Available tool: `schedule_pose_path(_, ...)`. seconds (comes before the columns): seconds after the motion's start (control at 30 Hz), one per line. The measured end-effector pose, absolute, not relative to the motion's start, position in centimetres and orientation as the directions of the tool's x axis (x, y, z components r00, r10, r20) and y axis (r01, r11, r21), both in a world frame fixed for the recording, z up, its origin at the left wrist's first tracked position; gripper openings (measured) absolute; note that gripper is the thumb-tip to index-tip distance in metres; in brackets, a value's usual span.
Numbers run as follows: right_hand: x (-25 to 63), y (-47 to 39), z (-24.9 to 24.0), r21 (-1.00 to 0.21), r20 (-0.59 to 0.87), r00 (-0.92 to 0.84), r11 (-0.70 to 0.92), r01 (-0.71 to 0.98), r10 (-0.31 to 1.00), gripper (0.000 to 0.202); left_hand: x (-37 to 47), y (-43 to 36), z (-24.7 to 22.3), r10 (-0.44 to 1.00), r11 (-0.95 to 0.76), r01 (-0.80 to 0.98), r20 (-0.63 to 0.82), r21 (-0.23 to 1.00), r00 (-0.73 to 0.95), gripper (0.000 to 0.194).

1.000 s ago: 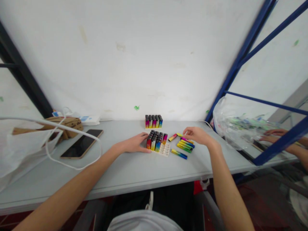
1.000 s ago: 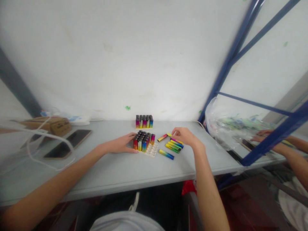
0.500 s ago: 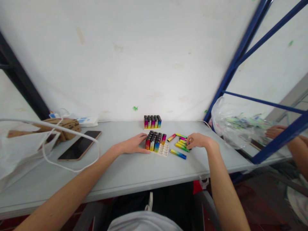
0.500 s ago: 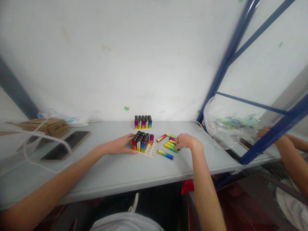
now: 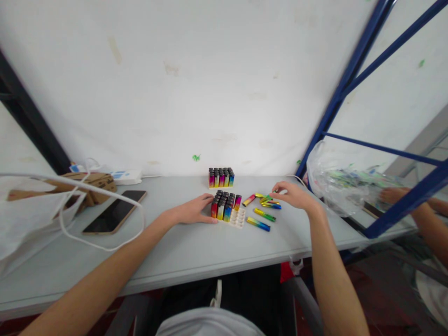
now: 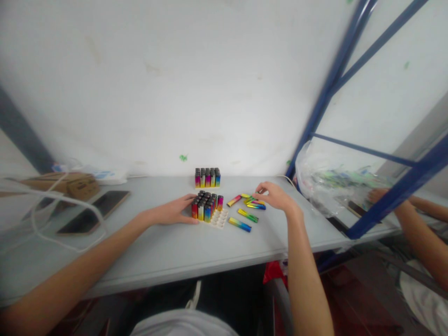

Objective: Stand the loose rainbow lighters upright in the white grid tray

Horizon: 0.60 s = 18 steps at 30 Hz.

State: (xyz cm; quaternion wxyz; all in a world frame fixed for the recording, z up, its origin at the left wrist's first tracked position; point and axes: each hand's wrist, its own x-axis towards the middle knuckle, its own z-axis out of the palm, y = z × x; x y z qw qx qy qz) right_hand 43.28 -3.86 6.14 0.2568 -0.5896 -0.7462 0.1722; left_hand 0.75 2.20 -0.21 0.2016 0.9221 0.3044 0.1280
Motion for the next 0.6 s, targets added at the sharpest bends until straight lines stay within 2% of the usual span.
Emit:
schedule_pose_path(0.1,42.0,-4.1,6.4,-0.741,0.325,-0.119,0.331,0.585,0.938,0.047,0.8,2.2,-0.2,0.624,-0.722,0.523,0.101,0.453,0.775,0.095)
schedule_pose_path(0.17,40.5,-4.4,6.5,-0.87,0.35,-0.096,0.362,0.335,0.932,0.049,0.9,2.2,-0.2,0.629,-0.718,0.528,0.099,0.454,0.771,0.095)
schedule_pose_path(0.23,38.7,-4.5,6.6,-0.933,0.346,-0.091,0.353,0.077,0.934,0.048,0.9,2.2,-0.2,0.626,-0.72,0.521,0.106,0.458,0.772,0.094)
schedule_pose_path(0.3,36.9,-4.5,6.5,-0.944,0.325,-0.096,0.317,-0.088,0.941,0.049,0.9,2.2,-0.2,0.623,-0.722,0.514,0.112,0.463,0.774,0.093)
schedule_pose_path(0.43,33.9,-4.0,6.1,-0.936,0.311,-0.113,0.284,-0.206,0.943,0.05,0.9,2.1,-0.2,0.633,-0.713,0.523,0.108,0.468,0.767,0.093)
schedule_pose_path(0.6,31.4,-3.7,5.1,-0.951,0.296,-0.163,0.276,-0.138,0.941,0.052,0.9,2.0,-0.1,0.63,-0.711,0.517,0.105,0.476,0.77,0.095)
